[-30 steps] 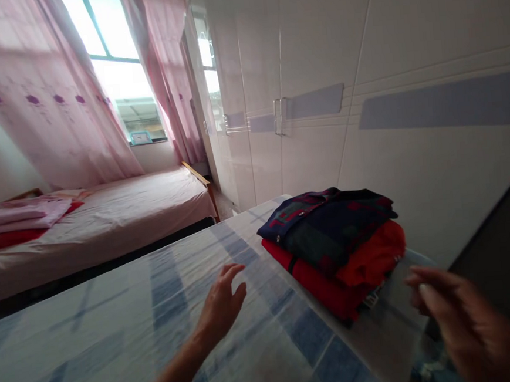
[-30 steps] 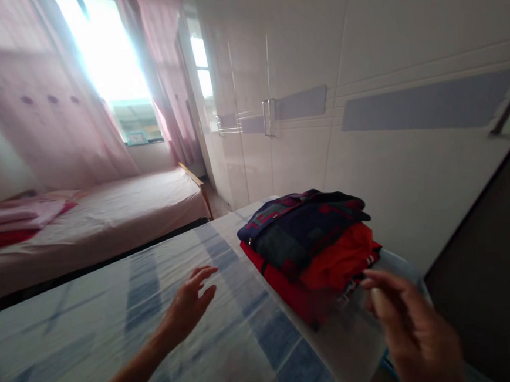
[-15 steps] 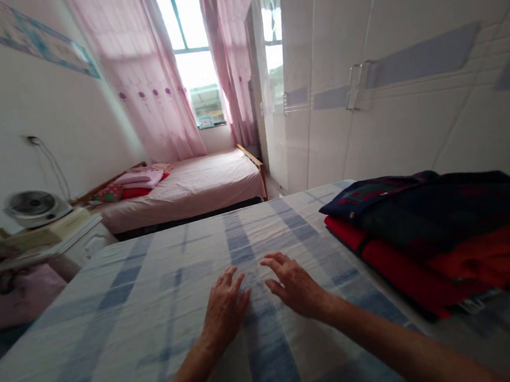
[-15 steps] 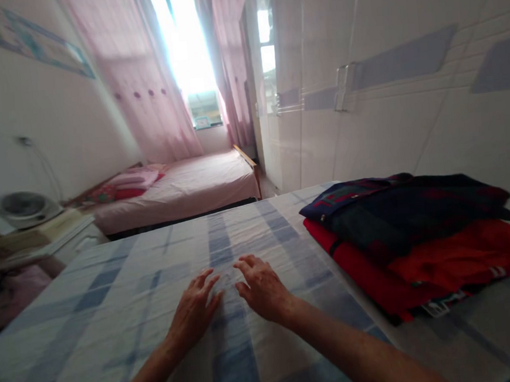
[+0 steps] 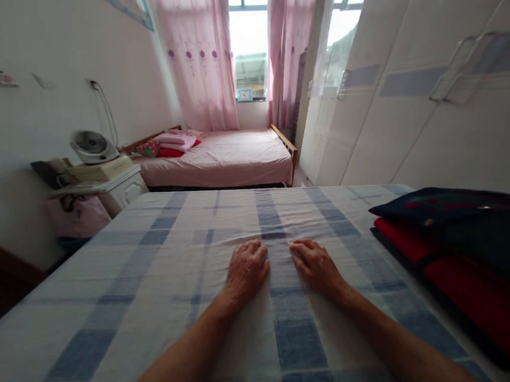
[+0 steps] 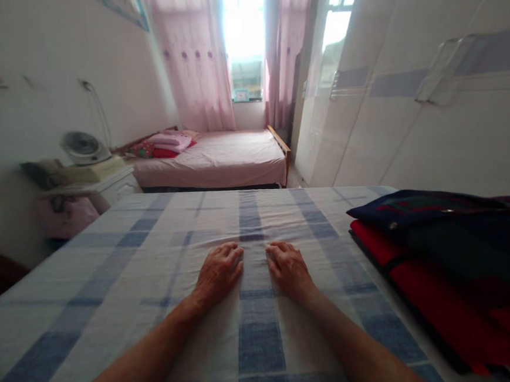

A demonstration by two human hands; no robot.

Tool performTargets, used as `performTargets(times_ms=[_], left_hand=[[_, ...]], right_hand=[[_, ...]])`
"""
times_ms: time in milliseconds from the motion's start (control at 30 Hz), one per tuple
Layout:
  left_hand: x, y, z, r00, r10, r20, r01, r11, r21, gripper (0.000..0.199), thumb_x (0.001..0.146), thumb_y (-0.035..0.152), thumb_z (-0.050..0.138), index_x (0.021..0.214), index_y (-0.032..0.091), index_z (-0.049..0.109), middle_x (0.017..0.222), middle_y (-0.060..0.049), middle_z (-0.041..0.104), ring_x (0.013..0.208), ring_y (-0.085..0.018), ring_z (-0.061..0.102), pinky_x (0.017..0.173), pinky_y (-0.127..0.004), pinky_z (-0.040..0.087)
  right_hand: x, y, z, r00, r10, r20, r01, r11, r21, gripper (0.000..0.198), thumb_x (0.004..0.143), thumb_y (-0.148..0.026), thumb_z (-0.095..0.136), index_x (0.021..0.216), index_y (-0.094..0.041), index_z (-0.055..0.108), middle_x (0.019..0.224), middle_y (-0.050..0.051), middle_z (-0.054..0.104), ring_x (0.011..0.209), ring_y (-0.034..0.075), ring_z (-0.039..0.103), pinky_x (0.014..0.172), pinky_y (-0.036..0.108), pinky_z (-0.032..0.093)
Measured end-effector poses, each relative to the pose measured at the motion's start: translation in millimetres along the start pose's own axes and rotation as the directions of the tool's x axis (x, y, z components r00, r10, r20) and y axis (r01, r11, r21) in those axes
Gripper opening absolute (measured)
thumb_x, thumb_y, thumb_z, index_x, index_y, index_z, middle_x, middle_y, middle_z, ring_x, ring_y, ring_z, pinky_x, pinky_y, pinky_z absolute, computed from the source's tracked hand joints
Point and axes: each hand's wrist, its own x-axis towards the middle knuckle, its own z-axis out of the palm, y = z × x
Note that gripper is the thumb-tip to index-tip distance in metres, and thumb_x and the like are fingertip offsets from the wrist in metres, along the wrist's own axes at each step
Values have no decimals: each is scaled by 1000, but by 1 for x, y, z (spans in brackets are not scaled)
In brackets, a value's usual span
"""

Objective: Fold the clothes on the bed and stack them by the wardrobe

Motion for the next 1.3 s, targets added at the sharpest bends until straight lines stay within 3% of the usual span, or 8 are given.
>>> performTargets(times_ms=[533, 1300], left_hand=[[-1, 1, 0, 998, 26, -62, -25, 999, 25, 21, 81, 24, 55, 102, 20, 59, 115, -8, 59, 110, -24, 52, 98, -39, 39], [-1, -2, 5, 997, 39, -67, -34, 997, 68, 26, 82, 23, 53, 107, 21, 60, 119, -7, 60, 112, -23, 53, 98, -39, 41]], right_hand=[[3, 10, 4, 1000, -8, 13, 7, 1000, 24, 25, 85, -23, 46, 106, -21, 61, 117, 7, 59, 112, 21, 51, 99, 39, 38], [1, 4, 2, 1000, 5, -9, -5, 999, 42, 24, 84, -19, 49, 104, -22, 61, 116, 6, 59, 110, 20, 51, 95, 36, 38]])
